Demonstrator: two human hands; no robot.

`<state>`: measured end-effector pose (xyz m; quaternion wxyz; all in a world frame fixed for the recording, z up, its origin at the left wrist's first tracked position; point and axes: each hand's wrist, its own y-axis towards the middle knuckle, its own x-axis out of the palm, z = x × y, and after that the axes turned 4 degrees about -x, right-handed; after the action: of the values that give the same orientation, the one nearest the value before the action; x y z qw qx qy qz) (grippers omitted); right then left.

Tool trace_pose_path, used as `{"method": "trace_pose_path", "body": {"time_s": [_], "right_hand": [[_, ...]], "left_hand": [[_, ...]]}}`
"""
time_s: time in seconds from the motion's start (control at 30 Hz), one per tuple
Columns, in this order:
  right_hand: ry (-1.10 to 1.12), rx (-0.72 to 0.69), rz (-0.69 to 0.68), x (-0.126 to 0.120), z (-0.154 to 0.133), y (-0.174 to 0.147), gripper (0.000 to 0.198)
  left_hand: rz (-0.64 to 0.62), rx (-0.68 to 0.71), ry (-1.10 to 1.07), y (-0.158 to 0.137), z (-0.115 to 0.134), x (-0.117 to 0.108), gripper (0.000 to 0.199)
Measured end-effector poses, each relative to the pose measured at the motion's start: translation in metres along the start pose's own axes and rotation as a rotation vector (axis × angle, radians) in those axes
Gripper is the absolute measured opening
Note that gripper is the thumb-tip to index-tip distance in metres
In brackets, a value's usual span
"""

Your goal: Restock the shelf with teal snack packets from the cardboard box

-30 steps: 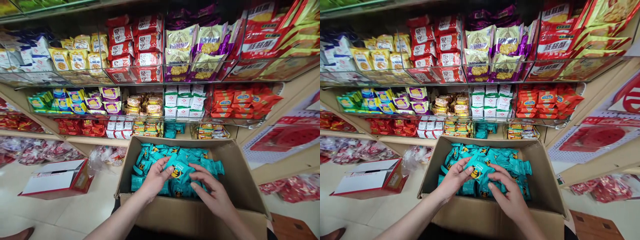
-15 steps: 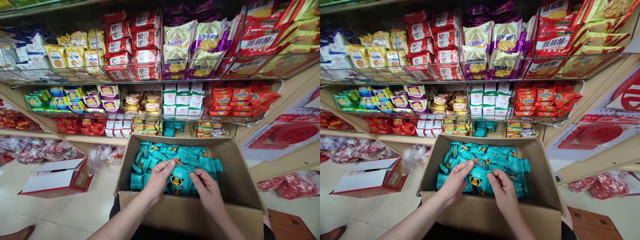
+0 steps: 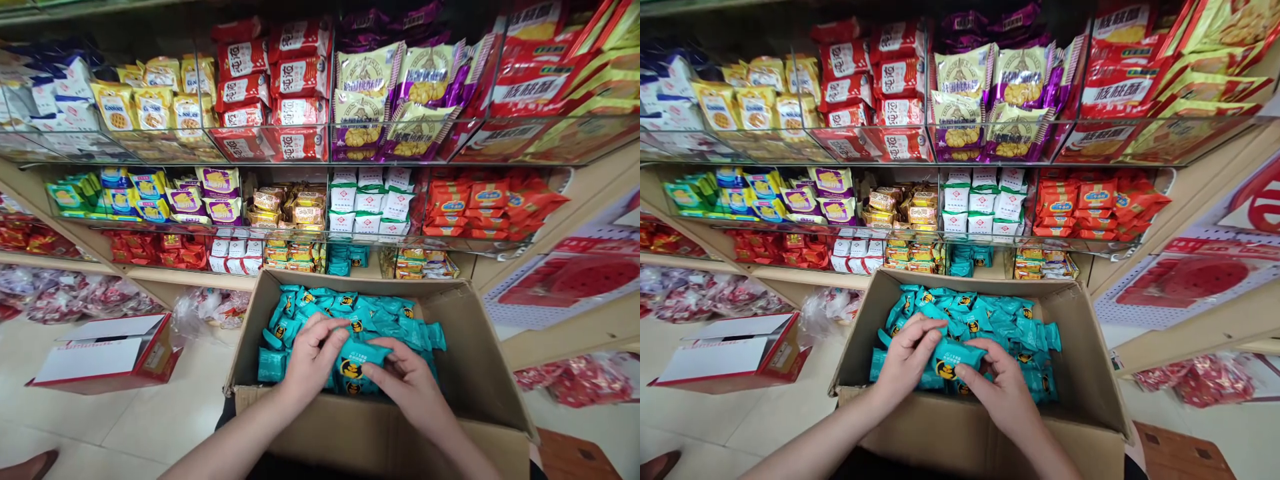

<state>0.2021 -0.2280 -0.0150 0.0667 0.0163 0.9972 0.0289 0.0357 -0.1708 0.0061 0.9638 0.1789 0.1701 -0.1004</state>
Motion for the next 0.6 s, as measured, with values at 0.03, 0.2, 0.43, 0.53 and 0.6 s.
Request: {"method": "trace_pose_path", "body": {"time_s": [0.03,0.2,0.43,0.53,0.6], "right_hand": [[-0.111,-0.052,0.038,-0.007,-0.003,0.004,0.032],[-0.624,-0.408,0.265,-0.051,-0.027,0.056,0.024],[-1.249,-0.171,-0.175,-0.071,-0.025,0.166,0.018],[-1.288,-0.006,-0.231,-0.069,-0.001,0.205,0.017],[-1.279,0.053,-0.220,-0.067,0.019,0.230,0.014]], "left_hand": [[-0.006,0.081,0.094,0.007,-0.004,-0.010,0.026],[0.100,0.151,0.770,0.069,-0.042,-0.067,0.034],[-0.003,-0.071,1.026,0.114,-0.083,-0.089,0.043],[-0.004,-0.087,1.028,0.110,-0.086,-0.087,0.047],[-0.006,-0.103,1.035,0.109,-0.088,-0.086,0.048]]}}
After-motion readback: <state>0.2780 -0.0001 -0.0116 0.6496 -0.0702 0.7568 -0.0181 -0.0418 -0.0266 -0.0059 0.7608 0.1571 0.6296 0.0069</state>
